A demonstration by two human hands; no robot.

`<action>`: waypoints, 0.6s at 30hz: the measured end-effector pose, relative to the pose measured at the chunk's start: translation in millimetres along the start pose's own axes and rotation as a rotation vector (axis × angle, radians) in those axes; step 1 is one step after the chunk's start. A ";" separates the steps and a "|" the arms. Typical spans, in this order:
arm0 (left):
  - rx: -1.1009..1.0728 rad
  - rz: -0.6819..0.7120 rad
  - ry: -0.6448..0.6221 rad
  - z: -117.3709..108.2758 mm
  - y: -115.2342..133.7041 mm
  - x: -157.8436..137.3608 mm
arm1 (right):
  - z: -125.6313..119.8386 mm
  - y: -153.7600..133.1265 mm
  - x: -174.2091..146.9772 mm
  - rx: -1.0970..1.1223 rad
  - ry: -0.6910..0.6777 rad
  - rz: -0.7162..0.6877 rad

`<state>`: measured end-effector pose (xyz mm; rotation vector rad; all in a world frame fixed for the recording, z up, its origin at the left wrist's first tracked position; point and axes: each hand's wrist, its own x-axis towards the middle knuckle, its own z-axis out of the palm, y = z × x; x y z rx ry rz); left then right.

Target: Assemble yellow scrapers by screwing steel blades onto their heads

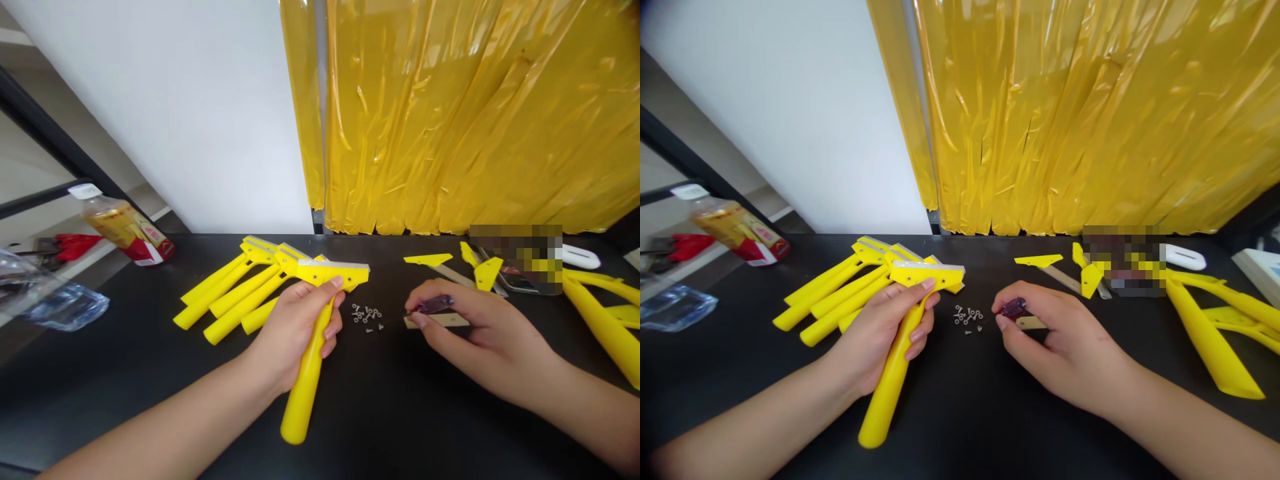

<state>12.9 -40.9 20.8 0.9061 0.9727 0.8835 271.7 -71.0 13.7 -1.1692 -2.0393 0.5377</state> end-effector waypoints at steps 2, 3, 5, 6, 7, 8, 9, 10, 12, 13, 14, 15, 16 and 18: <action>0.002 -0.002 0.002 -0.4 -0.4 0.6 | -0.1 -0.8 0.4 -0.004 -0.001 -0.015; 0.003 -0.002 0.004 -0.5 -0.6 0.9 | -0.1 -1.0 0.6 -0.008 -0.003 -0.027; 0.002 -0.002 0.007 -0.4 -1.0 1.4 | -0.4 -1.2 1.1 -0.008 -0.004 -0.062; 0.002 -0.003 0.006 -0.4 -1.1 1.5 | -0.7 -1.1 1.2 -0.005 -0.010 -0.082; 0.002 -0.003 0.007 -0.4 -1.2 1.6 | -1.1 -1.0 1.2 0.000 -0.015 -0.103; 0.002 -0.002 0.006 -0.3 -1.3 1.5 | -1.5 -1.0 1.2 0.006 -0.023 -0.122; 0.002 -0.001 0.006 -0.3 -1.4 1.3 | -1.9 -1.2 1.2 0.013 -0.031 -0.139; 0.002 0.002 0.007 -0.3 -1.4 1.2 | -2.4 -1.5 1.4 0.019 -0.043 -0.154; 0.002 0.007 0.006 -0.1 -1.5 0.9 | -3.0 -2.6 2.0 0.028 -0.062 -0.186; 0.002 0.008 0.005 0.1 -1.4 0.8 | -3.1 -3.2 2.3 0.031 -0.070 -0.198; 0.001 0.008 0.006 0.2 -1.3 0.7 | -3.1 -3.7 2.7 0.034 -0.075 -0.207; 0.000 0.007 0.007 0.3 -1.1 0.7 | -3.0 -4.1 3.0 0.036 -0.076 -0.212; 0.000 0.005 0.005 0.3 -0.9 0.7 | -2.9 -4.3 3.2 0.037 -0.076 -0.211; -0.001 0.004 0.001 0.1 -0.5 0.6 | -2.6 -4.3 3.3 0.042 -0.071 -0.199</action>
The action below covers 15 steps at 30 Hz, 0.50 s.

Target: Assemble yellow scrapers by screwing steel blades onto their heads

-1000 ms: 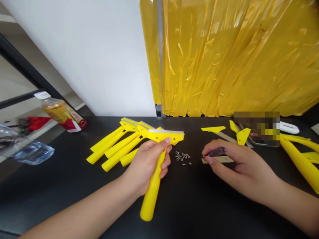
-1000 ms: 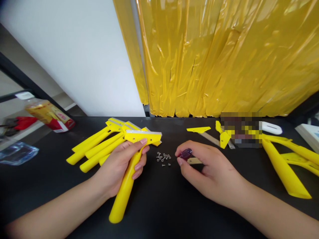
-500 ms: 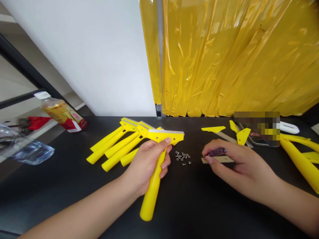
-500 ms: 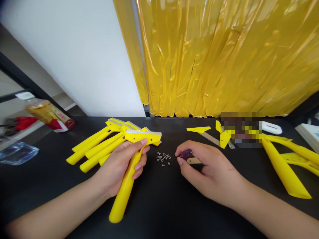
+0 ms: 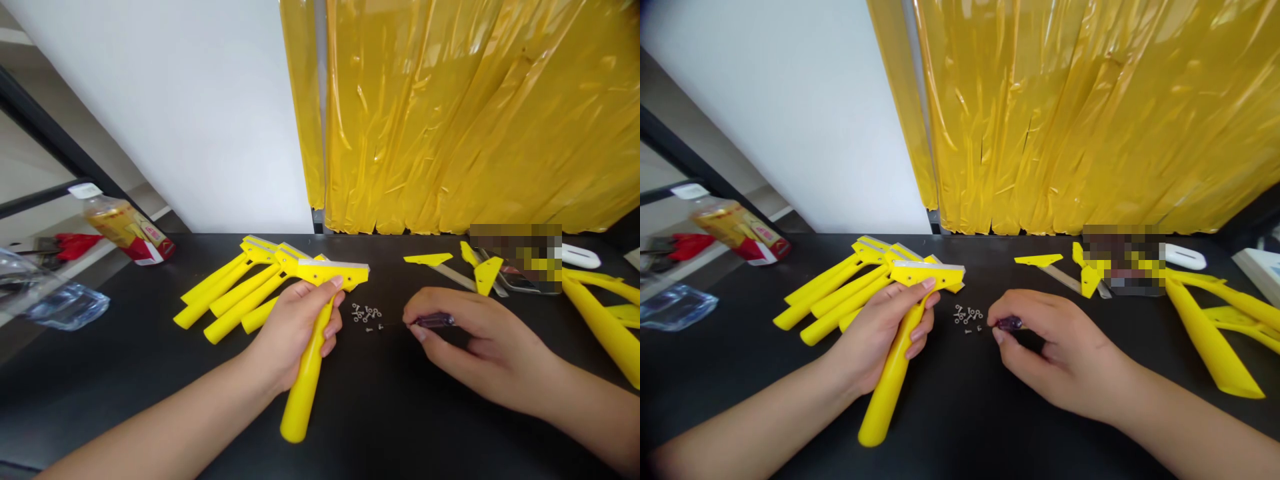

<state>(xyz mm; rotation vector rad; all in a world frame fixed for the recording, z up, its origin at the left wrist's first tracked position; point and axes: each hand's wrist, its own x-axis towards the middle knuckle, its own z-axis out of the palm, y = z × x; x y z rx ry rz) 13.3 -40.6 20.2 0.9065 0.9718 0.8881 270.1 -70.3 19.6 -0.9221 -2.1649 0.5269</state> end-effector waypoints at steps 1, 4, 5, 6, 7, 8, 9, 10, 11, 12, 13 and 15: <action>0.000 0.001 -0.001 -0.1 0.1 -0.1 | 0.1 0.1 0.0 0.000 0.002 0.007; 0.000 -0.003 0.002 -0.3 0.0 -0.1 | 0.4 0.6 0.0 -0.011 0.012 0.019; 0.001 -0.004 0.005 -0.2 -0.1 -0.1 | 0.5 0.7 -0.1 -0.016 0.013 0.019; 0.002 -0.006 0.006 0.0 -0.2 0.1 | 0.6 0.8 -0.2 -0.022 0.015 0.021; 0.004 -0.007 0.006 0.2 -0.3 0.2 | 0.8 1.0 -0.3 -0.027 0.017 0.020; 0.006 -0.005 0.006 0.4 -0.3 0.4 | 0.9 1.1 -0.6 -0.032 0.019 0.019; 0.008 -0.005 0.006 0.6 -0.4 0.6 | 1.1 1.2 -0.8 -0.036 0.022 0.018; 0.008 -0.007 0.006 0.7 -0.5 0.7 | 1.2 1.3 -1.1 -0.039 0.026 0.015; 0.007 -0.012 0.004 0.8 -0.5 0.8 | 1.4 1.5 -1.2 -0.041 0.028 0.015; 0.005 -0.015 0.005 0.8 -0.6 0.8 | 1.6 1.6 -1.3 -0.042 0.029 0.015; 0.002 -0.017 0.005 0.8 -0.6 0.6 | 1.8 1.7 -1.4 -0.042 0.029 0.016; 0.000 -0.021 0.004 0.8 -0.7 0.1 | 2.0 2.1 -1.5 -0.048 0.029 0.016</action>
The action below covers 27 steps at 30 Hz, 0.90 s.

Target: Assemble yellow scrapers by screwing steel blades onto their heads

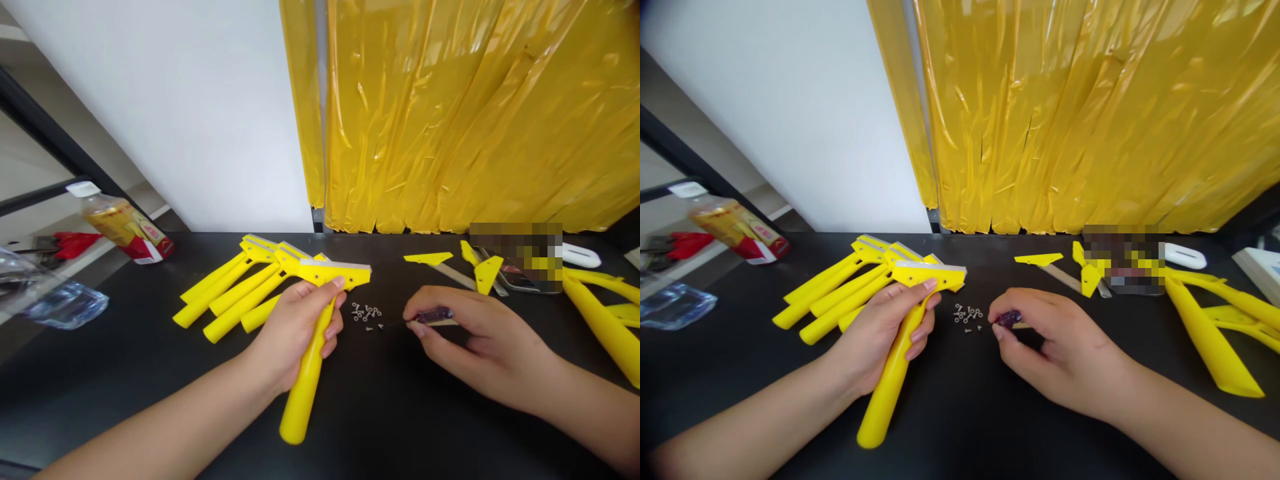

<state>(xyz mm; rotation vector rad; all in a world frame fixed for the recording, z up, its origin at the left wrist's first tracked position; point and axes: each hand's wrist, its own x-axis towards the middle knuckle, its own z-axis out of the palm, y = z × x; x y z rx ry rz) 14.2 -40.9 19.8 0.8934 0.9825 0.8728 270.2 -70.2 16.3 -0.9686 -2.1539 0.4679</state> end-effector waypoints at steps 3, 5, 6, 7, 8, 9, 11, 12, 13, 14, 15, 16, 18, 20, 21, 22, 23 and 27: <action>0.001 0.003 0.000 0.3 0.4 -0.8 | -0.2 0.6 -0.9 -0.018 0.000 -0.005; 0.003 0.001 0.000 0.8 0.8 -0.7 | -0.7 0.8 -2.1 -0.020 0.006 0.011; 0.004 0.000 -0.001 1.0 1.1 -0.5 | -1.0 0.7 -2.6 -0.017 0.011 0.023; 0.005 -0.001 -0.002 1.1 1.2 -0.2 | -1.3 0.7 -2.9 -0.013 0.017 0.035; 0.007 -0.002 -0.005 1.2 1.3 0.1 | -1.5 0.5 -3.1 -0.010 0.022 0.045; 0.008 -0.003 -0.006 1.2 1.2 0.3 | -1.5 0.4 -3.1 -0.009 0.024 0.051; 0.012 -0.004 -0.006 1.1 0.7 0.4 | -1.2 0.1 -2.5 -0.006 0.022 0.052; 0.014 -0.004 -0.006 0.9 0.4 0.2 | -1.0 0.0 -2.1 -0.006 0.021 0.048; 0.014 -0.004 -0.006 0.7 0.1 -0.1 | -0.7 -0.1 -1.7 -0.006 0.020 0.045; 0.014 -0.002 -0.007 0.5 -0.2 -0.5 | -0.4 0.0 -1.3 -0.006 0.022 0.042; 0.014 -0.001 -0.007 0.4 -0.3 -0.9 | -0.3 0.0 -1.1 -0.008 0.024 0.042; 0.013 0.001 -0.008 0.4 -0.4 -1.2 | -0.2 0.2 -1.0 -0.009 0.026 0.044; 0.014 0.001 -0.008 0.5 -0.2 -1.4 | -0.3 0.3 -0.9 -0.009 0.023 0.051; 0.017 -0.006 -0.008 1.1 0.0 -1.2 | -0.7 0.3 -0.9 -0.001 0.012 0.057; 0.016 -0.008 -0.008 1.5 0.0 -1.1 | -0.9 0.2 -0.8 0.003 0.004 0.063; 0.014 -0.010 -0.006 1.9 -0.1 -1.2 | -1.0 -0.1 -0.8 0.007 -0.003 0.070; 0.013 -0.010 -0.005 2.3 -0.3 -1.4 | -1.2 -0.4 -0.7 0.008 -0.007 0.079; 0.024 0.004 -0.019 4.1 -0.6 -3.6 | -1.5 -2.4 -0.3 0.003 0.006 0.076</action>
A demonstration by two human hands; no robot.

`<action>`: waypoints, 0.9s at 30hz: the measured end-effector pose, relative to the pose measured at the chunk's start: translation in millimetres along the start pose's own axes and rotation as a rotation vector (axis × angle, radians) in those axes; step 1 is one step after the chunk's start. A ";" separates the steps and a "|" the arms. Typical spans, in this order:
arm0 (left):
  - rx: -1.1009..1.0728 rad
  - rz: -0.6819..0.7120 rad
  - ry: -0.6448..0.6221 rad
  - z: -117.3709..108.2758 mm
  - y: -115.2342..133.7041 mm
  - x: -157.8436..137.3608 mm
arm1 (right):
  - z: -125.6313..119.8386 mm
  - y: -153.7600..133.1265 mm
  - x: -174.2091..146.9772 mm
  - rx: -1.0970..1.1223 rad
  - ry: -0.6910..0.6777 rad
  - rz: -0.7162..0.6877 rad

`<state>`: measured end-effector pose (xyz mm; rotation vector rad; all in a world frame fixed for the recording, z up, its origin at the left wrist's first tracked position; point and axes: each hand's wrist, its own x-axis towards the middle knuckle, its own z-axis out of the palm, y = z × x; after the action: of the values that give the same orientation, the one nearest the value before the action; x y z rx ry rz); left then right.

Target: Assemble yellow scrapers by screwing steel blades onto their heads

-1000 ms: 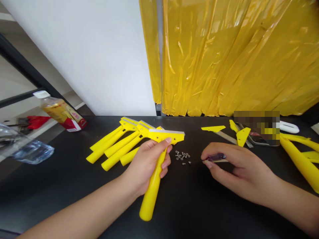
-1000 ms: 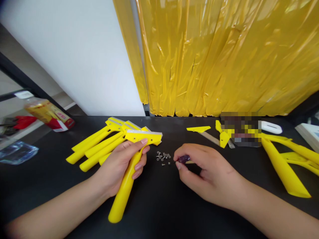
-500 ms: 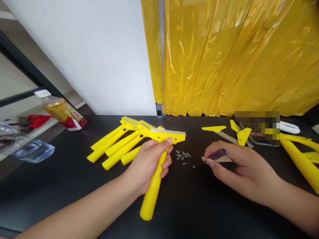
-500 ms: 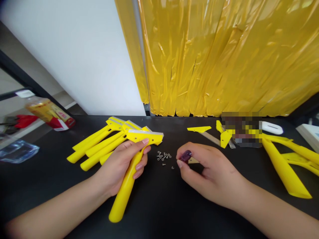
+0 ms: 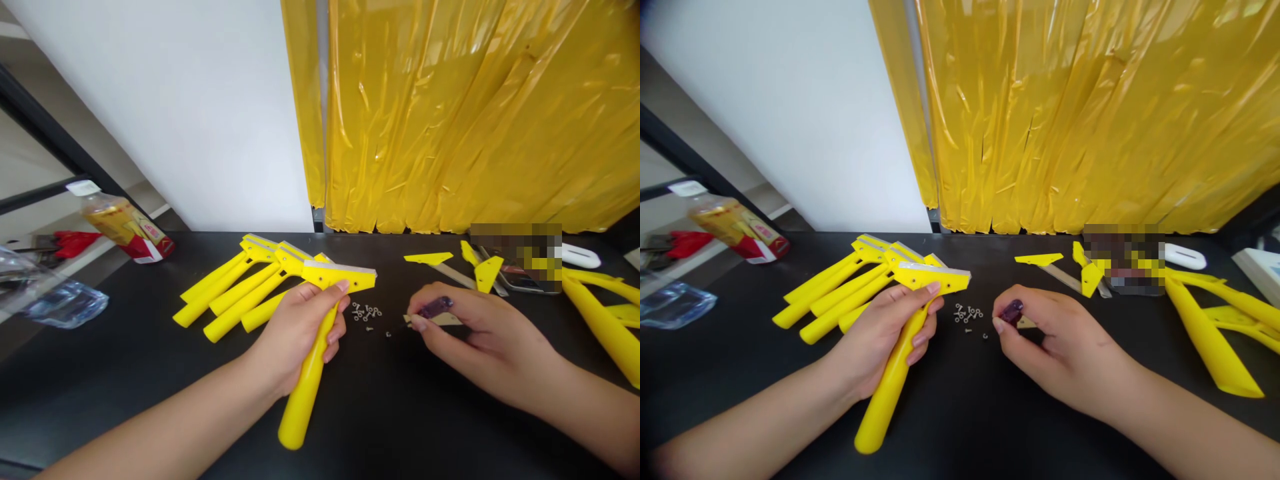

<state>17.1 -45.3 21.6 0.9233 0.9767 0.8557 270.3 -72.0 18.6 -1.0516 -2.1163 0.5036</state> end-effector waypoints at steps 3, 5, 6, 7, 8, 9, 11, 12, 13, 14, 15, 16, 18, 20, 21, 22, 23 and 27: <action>-0.013 0.007 -0.001 1.2 0.2 -1.6 | 0.2 -1.2 0.5 0.000 -0.001 -0.040; -0.028 0.004 0.002 1.1 0.1 -1.7 | 0.6 -1.1 0.9 0.000 -0.015 -0.043; -0.029 0.001 -0.003 0.7 -0.2 -1.5 | 0.8 -0.8 1.0 0.001 -0.019 -0.039; -0.024 -0.003 -0.011 0.1 -0.5 -1.0 | 0.8 -0.4 0.9 0.000 -0.019 -0.037; -0.013 -0.009 -0.022 -0.6 -0.9 -0.5 | 0.6 -0.2 0.5 -0.003 -0.014 -0.036; 0.002 -0.016 -0.033 -1.3 -1.3 0.0 | 0.0 -0.3 -0.2 -0.007 -0.003 -0.038; 0.034 -0.020 -0.048 -2.2 -2.1 0.7 | -2.3 -2.0 -3.1 -0.027 0.041 -0.045; 0.050 -0.020 -0.052 -2.2 -2.4 0.8 | -4.1 -3.7 -5.3 -0.041 0.074 -0.047; 0.065 -0.021 -0.056 -2.1 -2.6 0.7 | -6.0 -5.9 -8.0 -0.057 0.112 -0.046; 0.078 -0.027 -0.064 -1.8 -2.8 0.4 | -7.9 -8.4 -10.9 -0.070 0.158 -0.050; 0.089 -0.041 -0.074 -1.4 -3.0 0.0 | -9.6 -11.0 -14.0 -0.077 0.212 -0.055; 0.100 -0.061 -0.086 -1.1 -3.3 -0.6 | -11.0 -13.4 -16.9 -0.078 0.262 -0.062; 0.118 -0.102 -0.107 -0.7 -3.7 -1.7 | -12.4 -17.1 -21.2 -0.062 0.315 -0.091; 0.136 -0.120 -0.120 -0.4 -4.1 -2.7 | -12.2 -19.2 -22.5 -0.044 0.299 -0.128; 0.146 -0.123 -0.125 -0.3 -4.2 -3.1 | -11.8 -19.7 -22.1 -0.037 0.273 -0.142; 0.155 -0.122 -0.128 0.0 -4.1 -3.5 | -11.3 -20.1 -21.2 -0.031 0.250 -0.156; 0.163 -0.119 -0.130 0.3 -3.9 -3.9 | -10.9 -20.4 -20.2 -0.026 0.237 -0.164; 0.186 -0.109 -0.138 1.8 -3.1 -5.2 | -9.9 -21.8 -17.2 -0.025 0.221 -0.168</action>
<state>17.6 -51.5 20.7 1.0627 0.9884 0.6082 273.3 -98.4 31.2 -0.8897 -1.9963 0.2668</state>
